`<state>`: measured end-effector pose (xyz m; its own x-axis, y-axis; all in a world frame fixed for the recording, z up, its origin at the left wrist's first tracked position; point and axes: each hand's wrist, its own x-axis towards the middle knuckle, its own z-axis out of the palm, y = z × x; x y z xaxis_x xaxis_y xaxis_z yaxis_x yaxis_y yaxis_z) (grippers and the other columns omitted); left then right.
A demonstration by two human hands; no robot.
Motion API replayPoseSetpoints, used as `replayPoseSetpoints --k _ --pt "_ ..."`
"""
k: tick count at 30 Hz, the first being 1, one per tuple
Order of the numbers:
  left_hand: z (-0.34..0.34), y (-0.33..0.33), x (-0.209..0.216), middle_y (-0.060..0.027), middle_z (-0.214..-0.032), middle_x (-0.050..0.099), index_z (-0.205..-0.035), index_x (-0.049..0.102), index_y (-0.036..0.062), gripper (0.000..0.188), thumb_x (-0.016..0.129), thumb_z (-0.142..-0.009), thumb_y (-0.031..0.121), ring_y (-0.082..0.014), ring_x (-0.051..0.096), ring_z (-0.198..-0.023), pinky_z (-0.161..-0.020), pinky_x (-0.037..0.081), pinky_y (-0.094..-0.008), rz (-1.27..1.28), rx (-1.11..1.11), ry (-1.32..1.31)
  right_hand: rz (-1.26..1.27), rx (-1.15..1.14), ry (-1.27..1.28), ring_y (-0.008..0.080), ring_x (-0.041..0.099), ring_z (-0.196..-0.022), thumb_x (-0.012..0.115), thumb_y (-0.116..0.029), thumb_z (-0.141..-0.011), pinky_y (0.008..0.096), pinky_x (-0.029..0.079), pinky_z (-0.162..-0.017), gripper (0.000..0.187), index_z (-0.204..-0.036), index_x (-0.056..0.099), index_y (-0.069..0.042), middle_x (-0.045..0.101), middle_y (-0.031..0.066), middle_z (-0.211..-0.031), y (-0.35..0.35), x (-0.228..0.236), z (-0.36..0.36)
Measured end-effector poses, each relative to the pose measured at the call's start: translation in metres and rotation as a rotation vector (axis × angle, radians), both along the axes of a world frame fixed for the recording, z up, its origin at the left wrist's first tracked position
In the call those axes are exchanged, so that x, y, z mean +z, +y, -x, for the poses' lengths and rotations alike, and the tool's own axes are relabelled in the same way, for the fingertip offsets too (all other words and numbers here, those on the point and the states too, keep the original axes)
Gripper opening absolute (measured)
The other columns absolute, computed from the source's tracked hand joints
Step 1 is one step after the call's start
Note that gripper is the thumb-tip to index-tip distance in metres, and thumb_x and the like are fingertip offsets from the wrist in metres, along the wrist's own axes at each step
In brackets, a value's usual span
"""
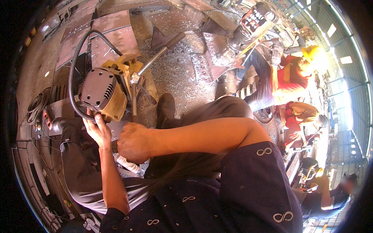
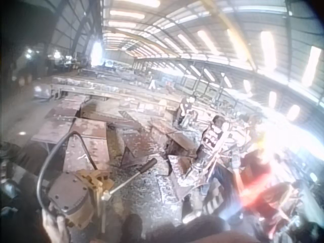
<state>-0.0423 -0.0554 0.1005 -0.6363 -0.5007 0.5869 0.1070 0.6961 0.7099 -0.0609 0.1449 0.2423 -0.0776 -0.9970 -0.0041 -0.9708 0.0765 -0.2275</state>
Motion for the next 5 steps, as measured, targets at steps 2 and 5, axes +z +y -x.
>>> replayPoseSetpoints --k 2,5 --pt "0.0008 -0.0003 -0.0019 -0.0231 -0.135 0.056 -0.143 0.053 -0.0099 0.064 0.057 -0.107 0.042 -0.0343 0.062 -0.118 -0.1 0.051 -0.0422 -0.006 -0.003 0.002 -0.011 -0.012 -0.007 0.0286 0.075 -0.07 0.072 -0.026 -0.07 0.0426 0.054 -0.068 0.017 -0.072 0.075 -0.009 0.074 0.0112 -0.071 -0.0003 -0.0012 -0.0008" --pt "-0.0006 -0.0003 -0.0019 -0.0229 -0.137 0.056 -0.144 0.053 -0.009 0.063 0.058 -0.107 0.042 -0.0348 0.061 -0.12 -0.101 0.05 -0.0423 -0.022 -0.008 -0.014 -0.035 -0.033 -0.023 0.0285 0.075 -0.074 0.072 -0.026 -0.069 0.0441 0.054 -0.072 0.017 -0.071 0.079 -0.011 0.076 0.0103 -0.075 -0.001 -0.001 -0.0021"
